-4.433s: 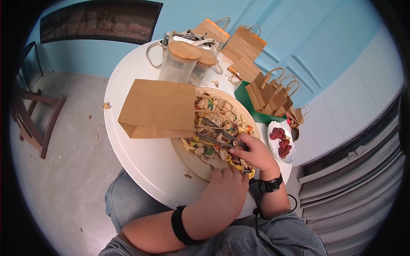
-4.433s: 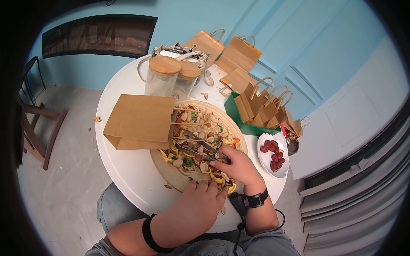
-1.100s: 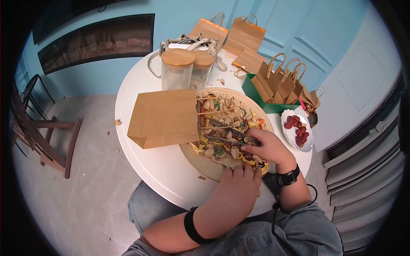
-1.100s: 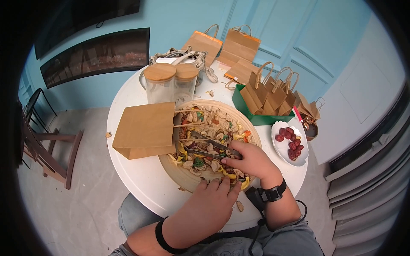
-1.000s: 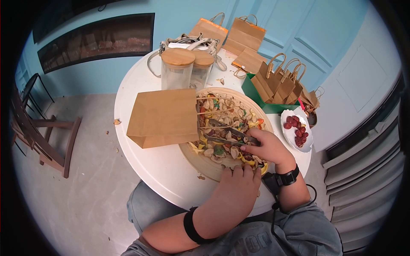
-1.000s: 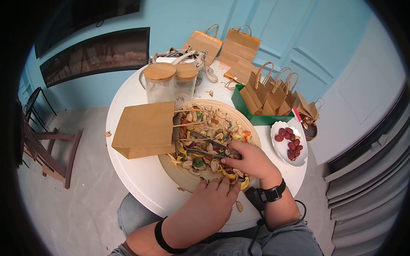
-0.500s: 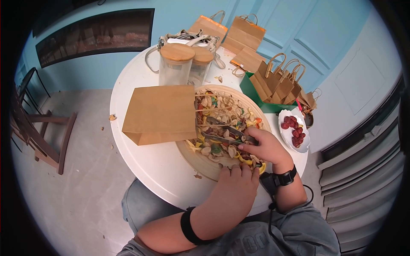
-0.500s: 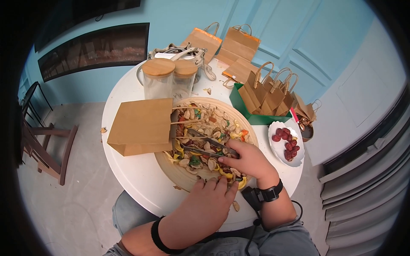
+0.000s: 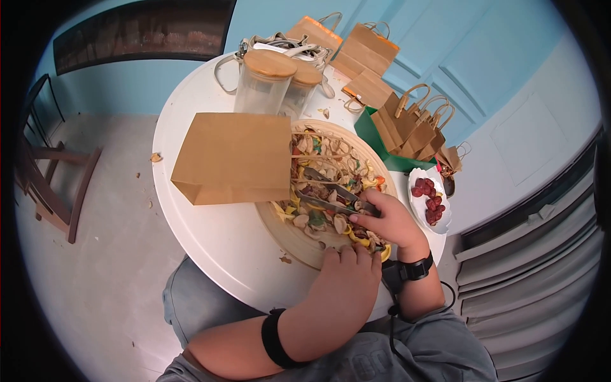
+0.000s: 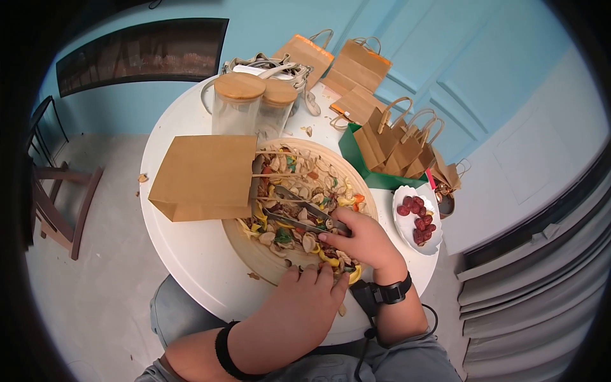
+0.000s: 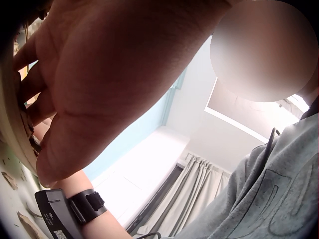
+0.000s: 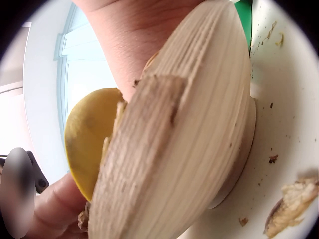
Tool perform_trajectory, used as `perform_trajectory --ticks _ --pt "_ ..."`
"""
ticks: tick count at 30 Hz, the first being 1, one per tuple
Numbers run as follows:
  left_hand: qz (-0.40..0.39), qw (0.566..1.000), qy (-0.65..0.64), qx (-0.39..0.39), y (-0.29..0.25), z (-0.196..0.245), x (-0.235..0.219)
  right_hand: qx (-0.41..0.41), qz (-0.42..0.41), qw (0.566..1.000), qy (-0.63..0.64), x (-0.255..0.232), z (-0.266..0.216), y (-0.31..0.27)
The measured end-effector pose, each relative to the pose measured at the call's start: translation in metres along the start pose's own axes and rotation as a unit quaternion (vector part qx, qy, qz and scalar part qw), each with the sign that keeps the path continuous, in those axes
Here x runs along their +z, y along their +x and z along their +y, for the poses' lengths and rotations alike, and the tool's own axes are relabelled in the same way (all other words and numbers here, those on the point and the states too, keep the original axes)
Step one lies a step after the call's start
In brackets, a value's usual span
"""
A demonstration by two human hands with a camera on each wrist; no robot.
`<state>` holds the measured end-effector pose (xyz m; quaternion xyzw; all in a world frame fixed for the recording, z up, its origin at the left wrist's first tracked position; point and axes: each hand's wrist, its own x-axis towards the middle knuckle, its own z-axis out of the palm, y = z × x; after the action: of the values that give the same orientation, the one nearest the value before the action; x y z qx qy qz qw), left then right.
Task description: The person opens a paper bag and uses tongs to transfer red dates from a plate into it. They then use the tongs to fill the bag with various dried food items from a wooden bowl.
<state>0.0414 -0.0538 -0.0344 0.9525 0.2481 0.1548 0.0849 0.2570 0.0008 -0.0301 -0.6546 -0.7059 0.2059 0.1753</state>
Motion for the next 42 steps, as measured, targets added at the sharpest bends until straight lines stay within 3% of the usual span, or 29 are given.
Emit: perform_trajectory --ticks 22,42 --pt "-0.006 1.000 -0.029 0.009 0.000 0.001 0.005 -0.020 0.017 1.000 0.006 0.001 0.000 -0.001" --pt "-0.009 1.000 -0.021 0.019 0.002 -0.001 0.004 0.018 -0.013 1.000 -0.015 -0.004 -0.007 -0.001"
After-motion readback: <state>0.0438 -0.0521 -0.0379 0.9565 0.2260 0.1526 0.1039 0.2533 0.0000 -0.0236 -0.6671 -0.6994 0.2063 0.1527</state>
